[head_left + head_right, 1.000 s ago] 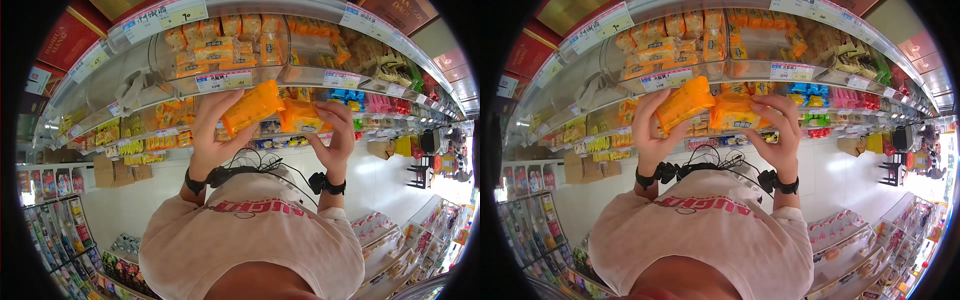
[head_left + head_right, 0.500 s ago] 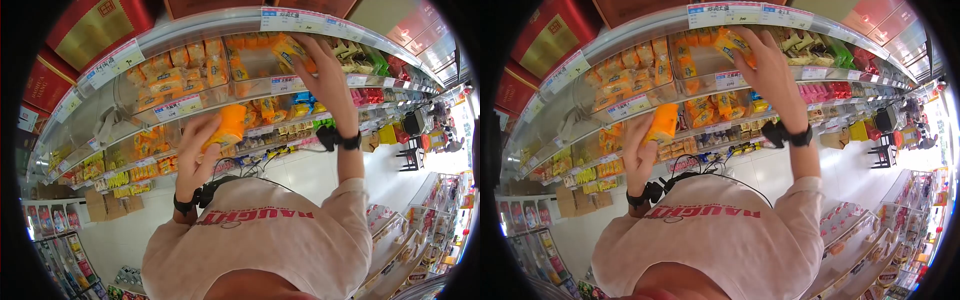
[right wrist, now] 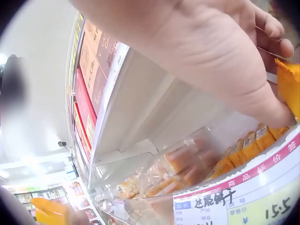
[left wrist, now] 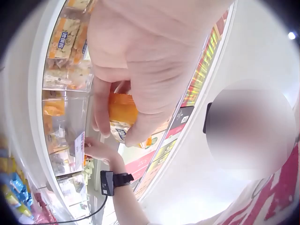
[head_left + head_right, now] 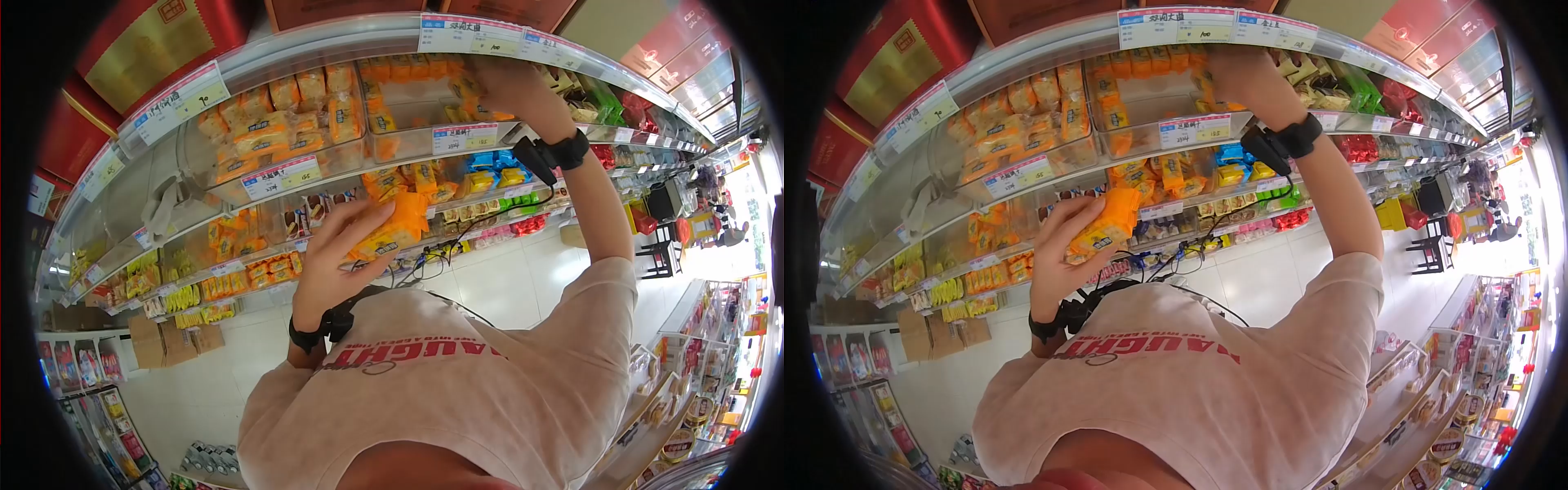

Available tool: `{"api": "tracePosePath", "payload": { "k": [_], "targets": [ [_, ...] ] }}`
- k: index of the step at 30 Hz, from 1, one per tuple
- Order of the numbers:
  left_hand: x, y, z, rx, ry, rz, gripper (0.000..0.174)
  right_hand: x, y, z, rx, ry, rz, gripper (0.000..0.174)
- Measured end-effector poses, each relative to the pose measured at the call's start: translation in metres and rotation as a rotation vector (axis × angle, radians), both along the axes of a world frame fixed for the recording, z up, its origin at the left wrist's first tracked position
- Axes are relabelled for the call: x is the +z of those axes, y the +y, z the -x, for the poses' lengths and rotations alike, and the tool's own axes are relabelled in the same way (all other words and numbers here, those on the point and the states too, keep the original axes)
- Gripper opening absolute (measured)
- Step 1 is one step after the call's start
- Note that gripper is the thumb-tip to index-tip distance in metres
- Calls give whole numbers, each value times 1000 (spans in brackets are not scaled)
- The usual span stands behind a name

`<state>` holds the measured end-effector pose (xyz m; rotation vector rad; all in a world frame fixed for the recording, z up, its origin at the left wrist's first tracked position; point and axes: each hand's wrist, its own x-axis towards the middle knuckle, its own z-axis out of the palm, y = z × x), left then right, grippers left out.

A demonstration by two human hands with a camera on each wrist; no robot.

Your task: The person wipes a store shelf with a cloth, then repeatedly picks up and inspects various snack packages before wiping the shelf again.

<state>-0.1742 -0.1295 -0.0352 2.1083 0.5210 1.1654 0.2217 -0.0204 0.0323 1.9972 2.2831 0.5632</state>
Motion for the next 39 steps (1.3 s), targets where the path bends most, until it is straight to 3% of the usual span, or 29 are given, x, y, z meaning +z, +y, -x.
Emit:
{"api": "tracePosePath", "payload": {
  "k": [6, 8, 9, 11, 12, 14, 17, 19, 20, 22, 25, 26, 28, 32, 35, 39],
  "targets": [
    [2, 1, 1, -28, 14, -2, 64, 0, -6, 28, -211, 155, 265, 103],
    [-1, 2, 1, -38, 7, -2, 65, -7, -5, 25, -185, 168, 277, 77],
    [-1, 3, 2, -38, 8, 0, 64, -13, -2, 19, -138, 154, 259, 47],
    [0, 3, 2, -39, 12, 4, 61, -25, 11, 8, -115, 87, 298, 35],
    [-3, 1, 1, -33, -63, 122, 59, -26, 19, 7, -137, 32, 356, 48],
    [-14, -7, -2, -20, -210, 360, 56, -31, 22, 1, -160, 30, 410, 51],
    [-33, -2, 7, -59, -187, 361, 57, -5, 8, 17, -179, 161, 417, 34],
    [-16, 5, 13, 15, -52, 65, 58, 10, 3, 28, -219, 214, 442, 32],
    [-7, 9, 15, 55, 16, -85, 58, 12, -4, 30, -67, 279, 261, 31],
    [-3, 9, 19, 92, 77, -90, 59, 14, -28, 34, 242, 403, -105, 28],
    [-3, 6, 13, 118, 15, 75, 63, 39, -72, 83, 436, 796, 76, 18],
    [-4, 5, 7, 120, -33, 155, 64, 46, -86, 96, 595, 758, 119, 28],
    [-8, 6, -3, 91, -98, 218, 70, 48, -115, 126, 685, 812, 203, 39],
    [-4, 10, -19, 4, -207, 392, 73, 37, -136, 140, 617, 891, 365, 47],
    [-3, 15, -25, -58, -311, 360, 67, 33, -131, 126, 522, 1097, 418, 47],
    [0, 13, -31, -69, -303, 364, 59, 29, -127, 109, 541, 1192, 410, 44]
  ]
}}
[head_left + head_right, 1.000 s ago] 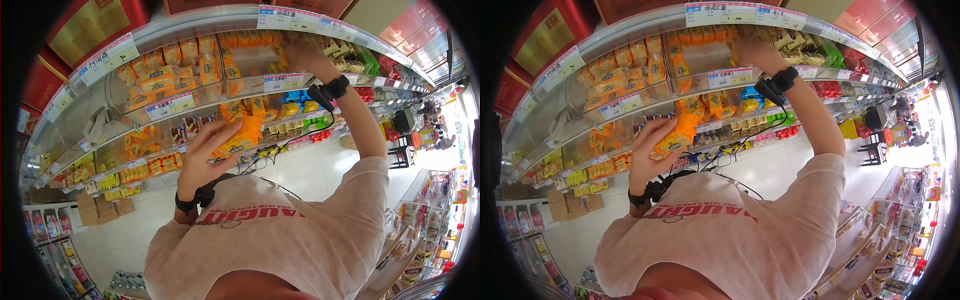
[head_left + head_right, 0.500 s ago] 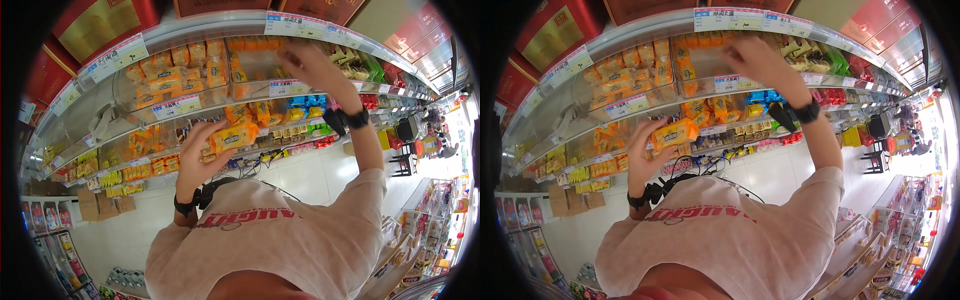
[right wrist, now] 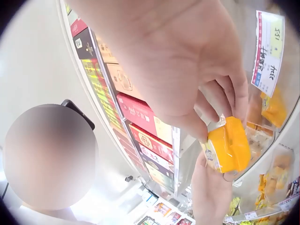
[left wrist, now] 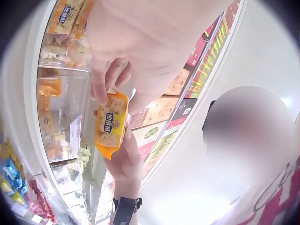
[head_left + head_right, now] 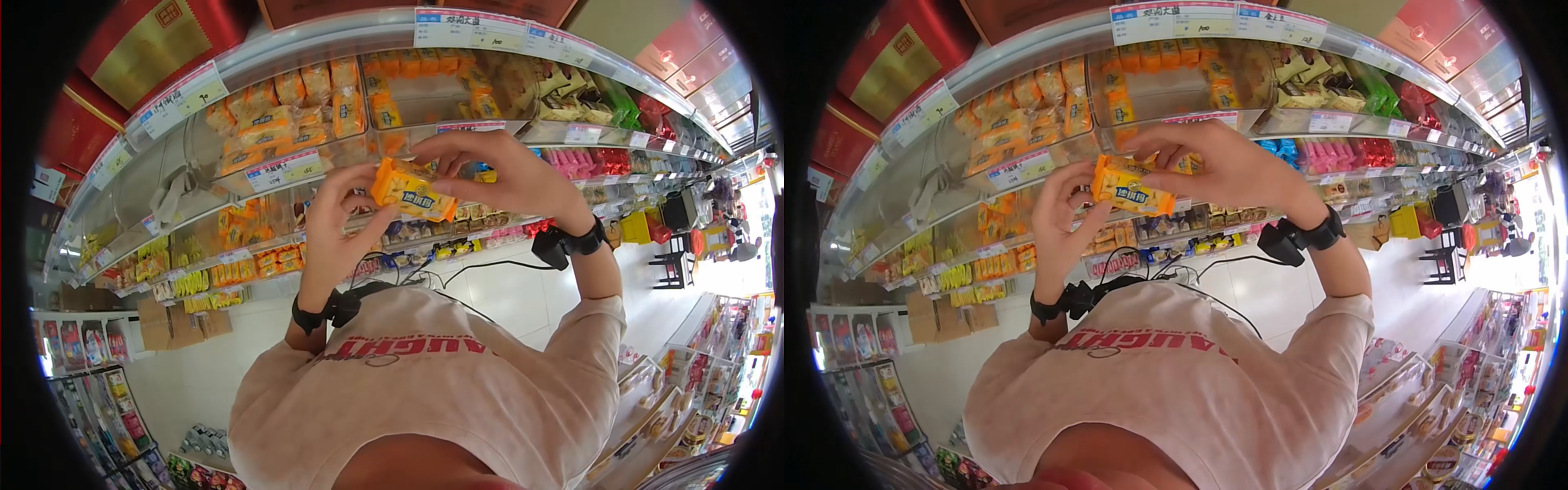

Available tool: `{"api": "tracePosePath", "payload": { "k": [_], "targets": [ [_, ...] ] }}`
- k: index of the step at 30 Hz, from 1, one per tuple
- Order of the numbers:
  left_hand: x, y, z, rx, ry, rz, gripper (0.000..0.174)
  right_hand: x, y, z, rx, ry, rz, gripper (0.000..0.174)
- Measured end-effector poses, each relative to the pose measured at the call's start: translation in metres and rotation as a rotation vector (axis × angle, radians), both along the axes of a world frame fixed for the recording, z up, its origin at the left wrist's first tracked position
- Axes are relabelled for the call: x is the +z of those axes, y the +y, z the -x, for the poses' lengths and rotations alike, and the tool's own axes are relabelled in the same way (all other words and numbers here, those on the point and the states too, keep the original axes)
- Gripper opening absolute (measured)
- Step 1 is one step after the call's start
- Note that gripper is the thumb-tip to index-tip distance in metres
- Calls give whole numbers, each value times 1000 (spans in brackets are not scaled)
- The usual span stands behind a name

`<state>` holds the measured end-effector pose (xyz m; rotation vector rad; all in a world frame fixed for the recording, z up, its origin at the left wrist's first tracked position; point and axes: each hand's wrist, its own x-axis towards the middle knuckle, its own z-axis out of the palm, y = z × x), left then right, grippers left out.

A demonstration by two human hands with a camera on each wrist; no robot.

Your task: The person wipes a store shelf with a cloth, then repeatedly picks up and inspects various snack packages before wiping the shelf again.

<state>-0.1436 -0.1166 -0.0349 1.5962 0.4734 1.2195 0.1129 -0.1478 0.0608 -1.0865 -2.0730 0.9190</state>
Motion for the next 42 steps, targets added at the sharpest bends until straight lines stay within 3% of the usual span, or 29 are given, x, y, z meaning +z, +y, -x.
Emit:
{"api": "tracePosePath", "payload": {
  "k": [2, 5, 8, 11, 17, 20, 23, 26, 29, 32, 38, 42],
  "targets": [
    [-2, 1, -1, 0, 29, 17, 56, 4, -1, -4, 1, 4, 119, 41],
    [7, -1, -8, 146, 61, -79, 47, 8, 1, -9, -49, -35, -117, 40],
    [11, 8, -11, 352, 256, -463, 34, 11, 17, -11, -283, 63, -361, 39],
    [17, 11, -23, 338, 342, -620, 27, 0, 50, -17, -489, -166, -532, 43],
    [4, 12, -57, 210, 370, -774, 22, -36, 101, -15, -474, -483, -392, 51],
    [-1, 4, -56, 91, 380, -686, 21, -54, 130, -22, -421, -573, -191, 58],
    [-1, 2, -51, 152, 373, -710, 19, -35, 131, -18, -306, -651, 1, 73],
    [0, 1, -42, 208, 360, -683, 17, -31, 137, -9, -306, -703, 104, 84],
    [-12, -2, -16, 92, 380, -523, 17, -32, 139, -20, -223, -665, 119, 88],
    [-19, 1, 12, -27, 542, -374, 15, -51, 142, -35, -227, -619, 2, 85],
    [-30, 11, 50, 168, 631, -173, 14, -8, 94, -28, -292, -410, 184, 62],
    [-51, 18, 67, 232, 619, -74, 17, -19, 83, -17, -357, -416, -55, 51]
  ]
}}
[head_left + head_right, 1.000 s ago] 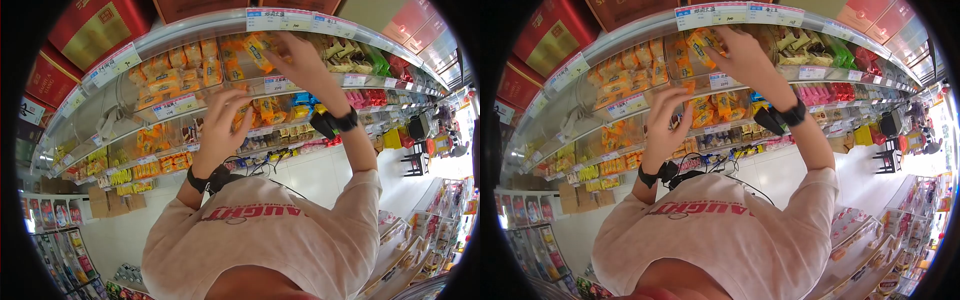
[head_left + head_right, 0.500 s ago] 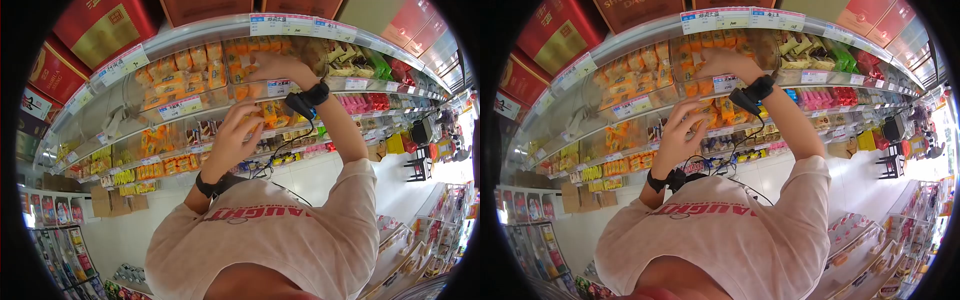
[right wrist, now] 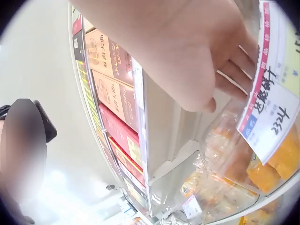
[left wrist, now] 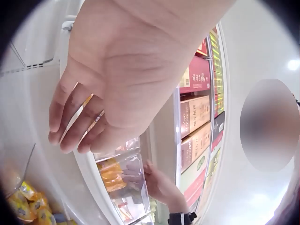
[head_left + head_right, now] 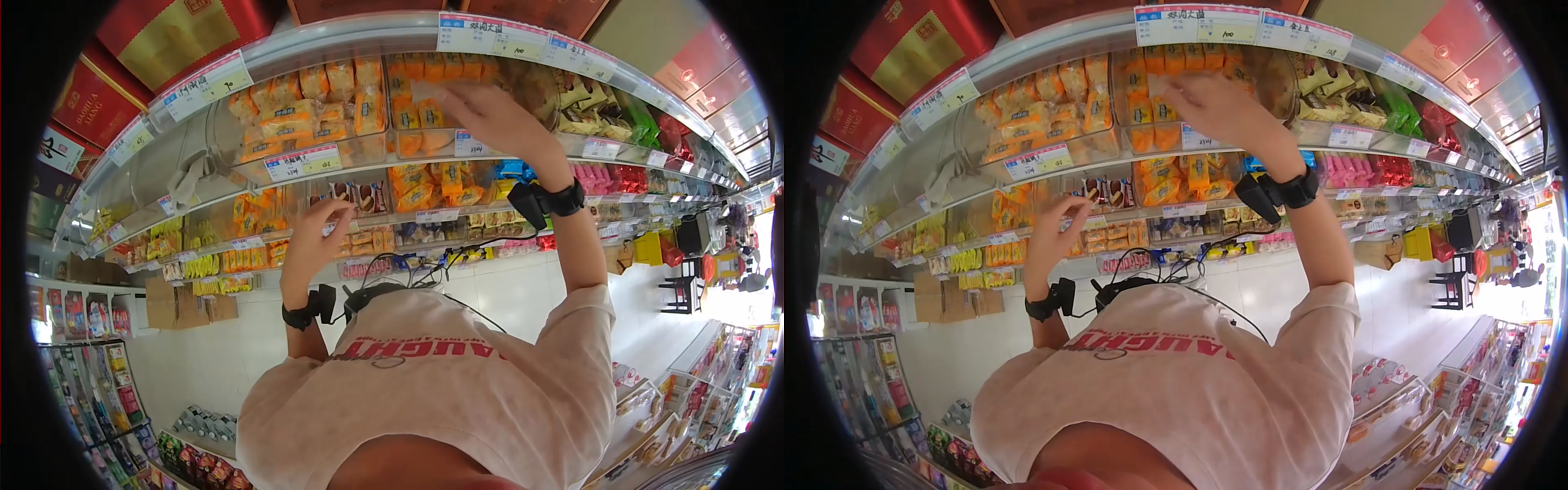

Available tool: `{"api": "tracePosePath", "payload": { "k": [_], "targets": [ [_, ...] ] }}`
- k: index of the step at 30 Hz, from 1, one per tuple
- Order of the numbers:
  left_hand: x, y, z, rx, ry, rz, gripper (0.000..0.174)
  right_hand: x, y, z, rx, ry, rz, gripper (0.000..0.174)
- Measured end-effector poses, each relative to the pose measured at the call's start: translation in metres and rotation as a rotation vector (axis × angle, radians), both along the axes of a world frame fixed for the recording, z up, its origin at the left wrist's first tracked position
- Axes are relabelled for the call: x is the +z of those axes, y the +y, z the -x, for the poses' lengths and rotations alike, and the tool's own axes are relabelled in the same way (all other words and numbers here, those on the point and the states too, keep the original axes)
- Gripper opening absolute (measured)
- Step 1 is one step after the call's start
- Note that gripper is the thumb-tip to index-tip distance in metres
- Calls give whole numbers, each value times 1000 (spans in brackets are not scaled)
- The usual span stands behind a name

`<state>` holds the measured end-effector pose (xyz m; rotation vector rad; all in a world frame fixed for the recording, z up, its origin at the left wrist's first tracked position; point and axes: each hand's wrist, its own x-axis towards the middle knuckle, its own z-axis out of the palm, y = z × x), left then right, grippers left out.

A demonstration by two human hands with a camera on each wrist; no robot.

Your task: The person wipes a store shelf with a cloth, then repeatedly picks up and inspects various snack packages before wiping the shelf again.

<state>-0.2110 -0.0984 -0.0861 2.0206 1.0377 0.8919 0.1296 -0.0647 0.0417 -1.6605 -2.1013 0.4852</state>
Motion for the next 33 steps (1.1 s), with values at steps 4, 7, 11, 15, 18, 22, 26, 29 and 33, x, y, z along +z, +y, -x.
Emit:
{"api": "tracePosePath", "payload": {
  "k": [4, 7, 11, 15, 18, 22, 26, 29, 33],
  "targets": [
    [-33, 8, 9, -26, 200, 22, 33, -2, -7, 13, 93, -92, 21, 42],
    [-70, 15, 19, -68, 527, 413, 48, -7, -23, 16, 236, 79, -287, 38],
    [-117, 7, 30, -43, 496, 320, 51, 0, -71, 18, 373, 262, -505, 18],
    [-130, -14, 36, 45, 441, 282, 46, -22, -109, 15, 581, 453, -173, 16],
    [-117, -30, 38, 155, 439, 306, 40, -60, -109, 27, 644, 466, -33, 14],
    [-91, -42, 55, 338, 370, 440, 34, -105, -97, 58, 616, 425, 14, 15],
    [-96, -34, 106, 469, 267, 288, 26, -105, -95, 100, 678, 455, 77, 15],
    [-102, -20, 145, 631, 177, 56, 22, -105, -88, 139, 693, 478, 89, 15],
    [-96, -5, 194, 717, 92, 59, 20, -115, -50, 221, 682, 506, 161, 19]
  ]
}}
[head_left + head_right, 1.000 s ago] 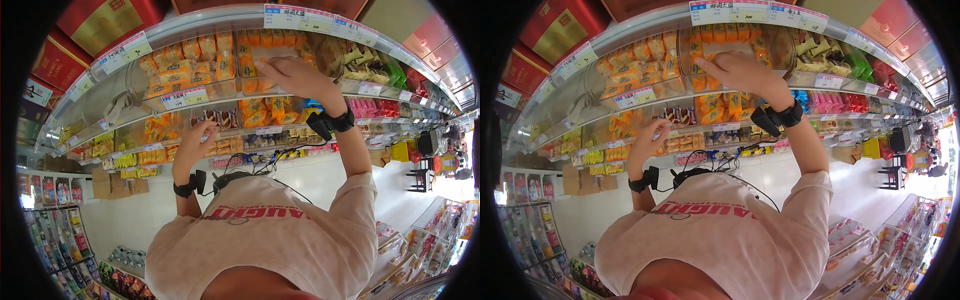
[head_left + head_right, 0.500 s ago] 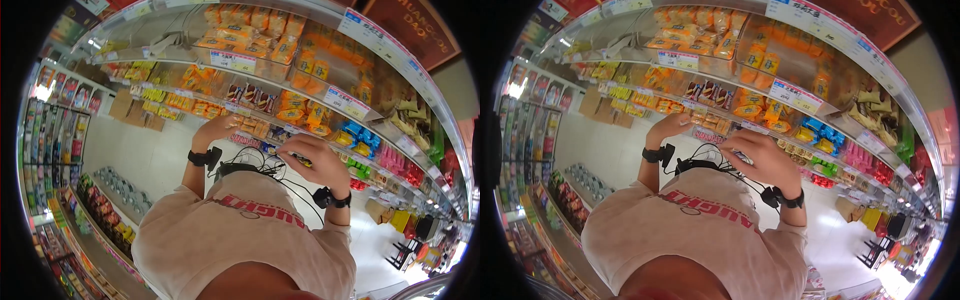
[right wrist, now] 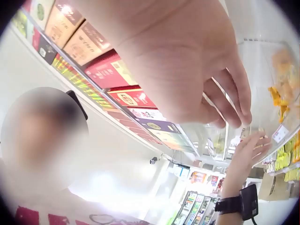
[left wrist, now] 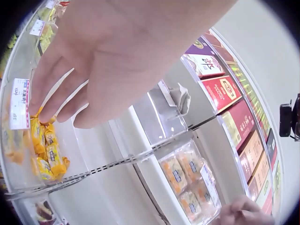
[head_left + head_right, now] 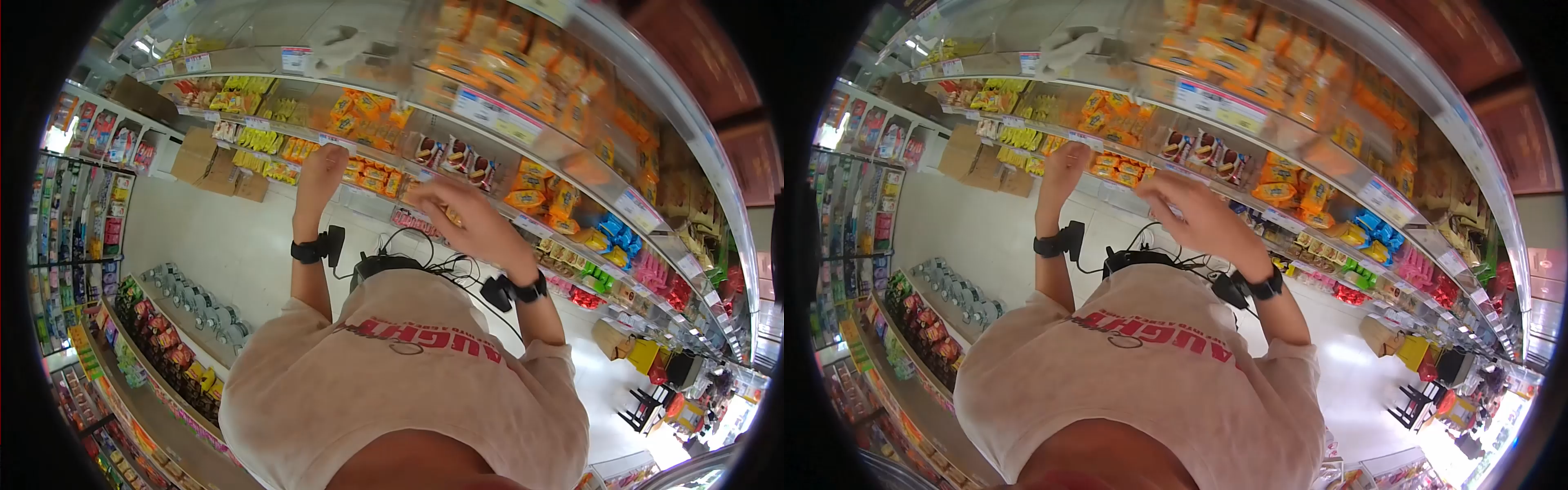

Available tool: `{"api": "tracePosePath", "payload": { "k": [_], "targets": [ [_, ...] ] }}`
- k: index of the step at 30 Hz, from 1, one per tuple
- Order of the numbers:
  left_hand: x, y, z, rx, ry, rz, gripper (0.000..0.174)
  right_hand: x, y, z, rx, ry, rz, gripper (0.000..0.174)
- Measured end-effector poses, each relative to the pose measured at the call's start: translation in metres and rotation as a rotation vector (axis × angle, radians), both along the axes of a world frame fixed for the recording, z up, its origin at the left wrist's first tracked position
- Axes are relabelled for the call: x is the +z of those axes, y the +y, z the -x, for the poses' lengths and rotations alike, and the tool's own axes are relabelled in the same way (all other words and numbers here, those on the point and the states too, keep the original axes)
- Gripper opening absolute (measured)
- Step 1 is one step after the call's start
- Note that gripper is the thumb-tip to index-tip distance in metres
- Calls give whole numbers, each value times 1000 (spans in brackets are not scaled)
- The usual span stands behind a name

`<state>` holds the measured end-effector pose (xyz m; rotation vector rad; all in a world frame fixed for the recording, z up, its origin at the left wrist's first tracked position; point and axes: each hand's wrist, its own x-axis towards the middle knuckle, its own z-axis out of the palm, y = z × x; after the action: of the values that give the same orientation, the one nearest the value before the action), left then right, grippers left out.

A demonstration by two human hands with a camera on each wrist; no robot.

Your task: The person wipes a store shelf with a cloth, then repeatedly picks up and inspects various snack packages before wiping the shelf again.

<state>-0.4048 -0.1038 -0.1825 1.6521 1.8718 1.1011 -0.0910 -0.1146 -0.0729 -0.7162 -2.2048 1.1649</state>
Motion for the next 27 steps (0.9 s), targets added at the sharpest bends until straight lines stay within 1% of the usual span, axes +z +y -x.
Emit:
{"api": "tracePosePath", "payload": {
  "k": [2, 3, 4, 7, 9, 10, 13, 16, 17, 19, 20, 22, 25, 26, 27],
  "targets": [
    [1, 6, 25, -38, -62, 22, 20, -13, 31, 55, -46, 28, 91, 23],
    [-2, 7, 34, -52, -100, 31, 19, -28, 47, 84, -82, 48, 146, 24],
    [-6, 8, 42, -64, -132, 23, 18, -46, 65, 110, -114, 68, 202, 26],
    [-18, 9, 62, -123, -224, 17, 17, -119, 123, 174, -260, 142, 233, 32],
    [-33, 11, 71, -186, -294, 22, 17, -172, 152, 199, -346, -20, 154, 34],
    [-34, 11, 72, -188, -320, 55, 17, -178, 161, 209, -389, -100, 116, 36],
    [-38, 12, 79, -230, -277, 127, 15, -185, 184, 215, -217, -489, 369, 42],
    [-39, 11, 83, -225, -335, 137, 14, -209, 189, 213, -247, -570, 366, 40],
    [-42, 11, 86, -229, -344, 129, 14, -219, 191, 209, -259, -549, 341, 41],
    [-52, 13, 92, -236, -361, 113, 15, -227, 193, 202, -280, -504, 291, 44],
    [-59, 14, 96, -240, -406, 109, 16, -230, 197, 196, -276, -517, 314, 47],
    [-71, 21, 103, -257, -491, 97, 18, -208, 197, 193, -275, -541, 357, 54],
    [-80, 36, 112, -296, -506, 30, 26, -175, 180, 199, -333, -344, 143, 58],
    [-68, 38, 109, -251, -674, 99, 30, -155, 170, 205, -281, -283, 133, 59],
    [-43, 39, 104, -207, -843, 172, 33, -130, 157, 212, -232, -224, 127, 61]
  ]
}}
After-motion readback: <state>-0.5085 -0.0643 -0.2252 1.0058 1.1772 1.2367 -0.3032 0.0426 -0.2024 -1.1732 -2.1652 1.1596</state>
